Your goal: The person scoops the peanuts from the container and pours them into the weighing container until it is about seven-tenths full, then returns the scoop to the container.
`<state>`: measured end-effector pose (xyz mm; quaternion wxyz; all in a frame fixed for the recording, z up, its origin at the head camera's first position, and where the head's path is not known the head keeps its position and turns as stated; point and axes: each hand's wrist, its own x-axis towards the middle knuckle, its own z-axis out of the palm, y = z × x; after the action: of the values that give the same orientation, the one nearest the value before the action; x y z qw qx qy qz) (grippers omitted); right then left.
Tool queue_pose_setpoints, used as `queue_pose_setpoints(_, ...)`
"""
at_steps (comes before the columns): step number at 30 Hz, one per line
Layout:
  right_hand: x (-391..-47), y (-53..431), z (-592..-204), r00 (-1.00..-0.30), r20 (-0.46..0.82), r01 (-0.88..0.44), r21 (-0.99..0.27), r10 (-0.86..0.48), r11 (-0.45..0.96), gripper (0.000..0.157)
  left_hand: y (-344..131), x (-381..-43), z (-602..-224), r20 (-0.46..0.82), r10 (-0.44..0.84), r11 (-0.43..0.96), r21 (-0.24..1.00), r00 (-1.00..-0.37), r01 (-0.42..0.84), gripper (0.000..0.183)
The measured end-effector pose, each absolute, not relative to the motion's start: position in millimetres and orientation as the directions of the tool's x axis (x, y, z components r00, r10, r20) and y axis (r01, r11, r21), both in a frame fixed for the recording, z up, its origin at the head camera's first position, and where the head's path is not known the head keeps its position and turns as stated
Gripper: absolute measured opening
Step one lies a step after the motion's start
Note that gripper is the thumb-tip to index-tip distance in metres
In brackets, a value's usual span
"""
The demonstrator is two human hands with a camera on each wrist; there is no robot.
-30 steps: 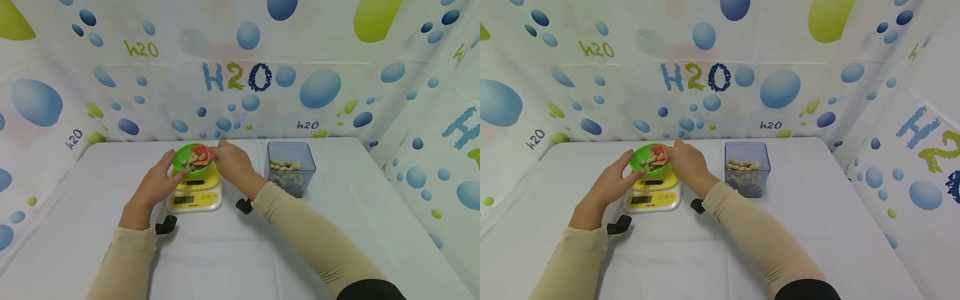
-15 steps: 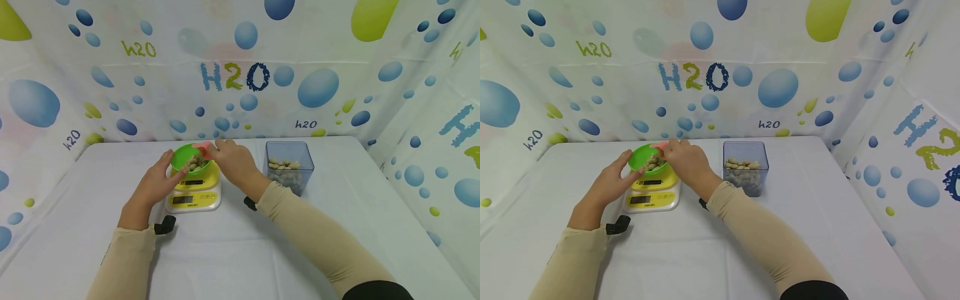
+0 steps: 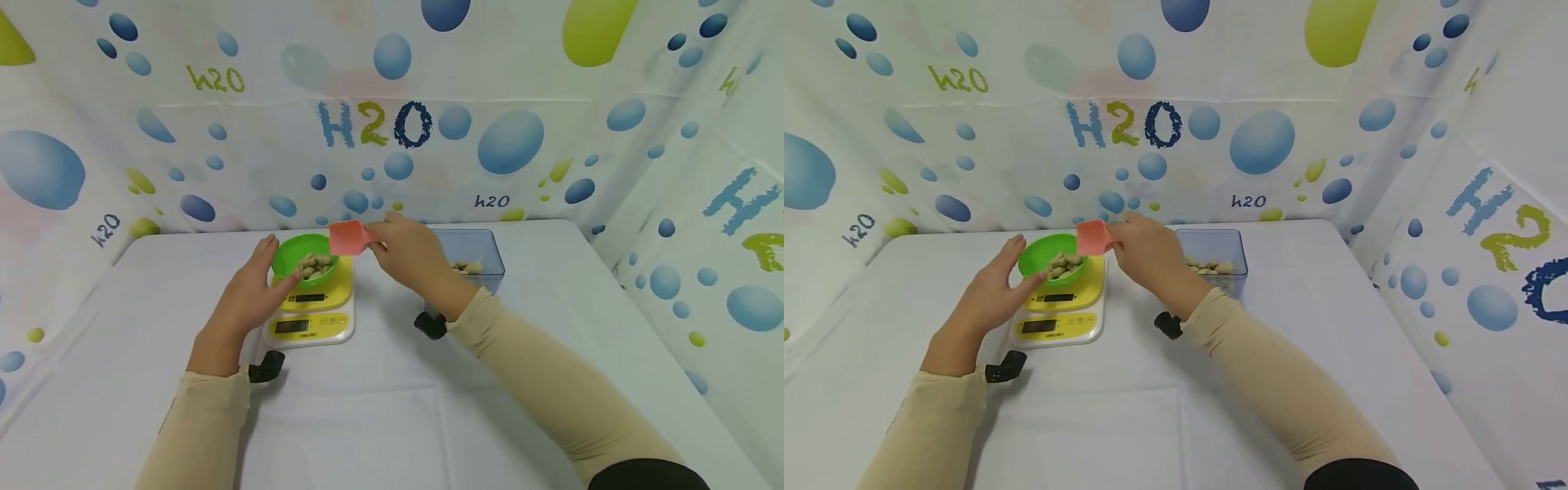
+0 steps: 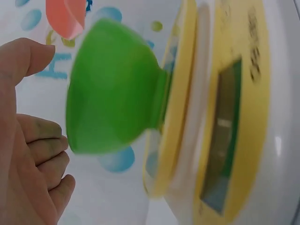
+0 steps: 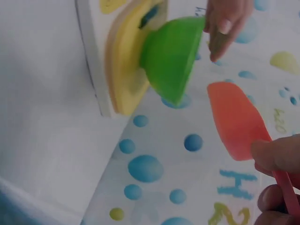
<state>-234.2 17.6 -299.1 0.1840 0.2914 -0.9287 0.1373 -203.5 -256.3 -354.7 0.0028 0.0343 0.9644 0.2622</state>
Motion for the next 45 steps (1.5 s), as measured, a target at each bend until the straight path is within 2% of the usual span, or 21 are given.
queue_pose_setpoints(4, -234.4, 46.0, -284.3, -0.880, 0.282, -0.467, -0.376, -0.382, 0.800, 0.039, -239.6, -204.7, -347.2, 0.042, 0.107, 0.862, 0.494, -0.993, 0.114, 0.087)
queue_pose_setpoints(7, -235.4, 73.1, -276.9, -0.918, 0.229, -0.396, -0.470, -0.324, 0.789, 0.042, -225.8, -205.6, -342.3, 0.049, 0.145, 0.858, 0.491, -0.988, 0.150, 0.087)
queue_pose_setpoints(16, -230.0, 149.7, -268.3, -0.935, 0.206, -0.354, -0.465, -0.290, 0.811, 0.042, -172.9, -213.3, -338.1, 0.100, 0.282, 0.804, 0.519, -0.954, 0.292, 0.086)
queue_pose_setpoints(22, -222.9, 183.4, -264.9, -0.926, 0.219, -0.370, -0.378, -0.307, 0.848, 0.039, -132.9, -218.5, -339.4, 0.118, 0.363, 0.761, 0.536, -0.924, 0.367, 0.085)
queue_pose_setpoints(27, -219.8, 199.9, -263.6, -0.894, 0.269, -0.431, -0.307, -0.357, 0.848, 0.034, -103.5, -221.5, -341.8, 0.127, 0.413, 0.729, 0.548, -0.902, 0.410, 0.082)
queue_pose_setpoints(30, -219.4, 204.3, -263.9, -0.868, 0.283, -0.473, -0.223, -0.408, 0.852, 0.031, -89.2, -222.6, -344.6, 0.131, 0.432, 0.706, 0.566, -0.892, 0.425, 0.080)
queue_pose_setpoints(33, -219.8, 201.6, -263.4, -0.815, 0.306, -0.543, -0.101, -0.493, 0.834, 0.027, -81.4, -223.6, -349.3, 0.148, 0.445, 0.687, 0.577, -0.883, 0.442, 0.077)
queue_pose_setpoints(38, -222.0, 195.5, -261.5, -0.681, 0.345, -0.664, 0.082, -0.646, 0.743, 0.024, -72.8, -225.8, -356.9, 0.167, 0.460, 0.669, 0.580, -0.872, 0.464, 0.073)
queue_pose_setpoints(41, -223.6, 192.6, -259.9, -0.634, 0.319, -0.689, 0.180, -0.704, 0.702, 0.028, -70.1, -227.0, -359.1, 0.180, 0.458, 0.660, 0.586, -0.870, 0.469, 0.071)
queue_pose_setpoints(45, -225.6, 184.8, -257.6, -0.672, 0.202, -0.668, 0.250, -0.712, 0.701, 0.029, -67.5, -229.0, -359.3, 0.196, 0.457, 0.651, 0.590, -0.867, 0.477, 0.069)
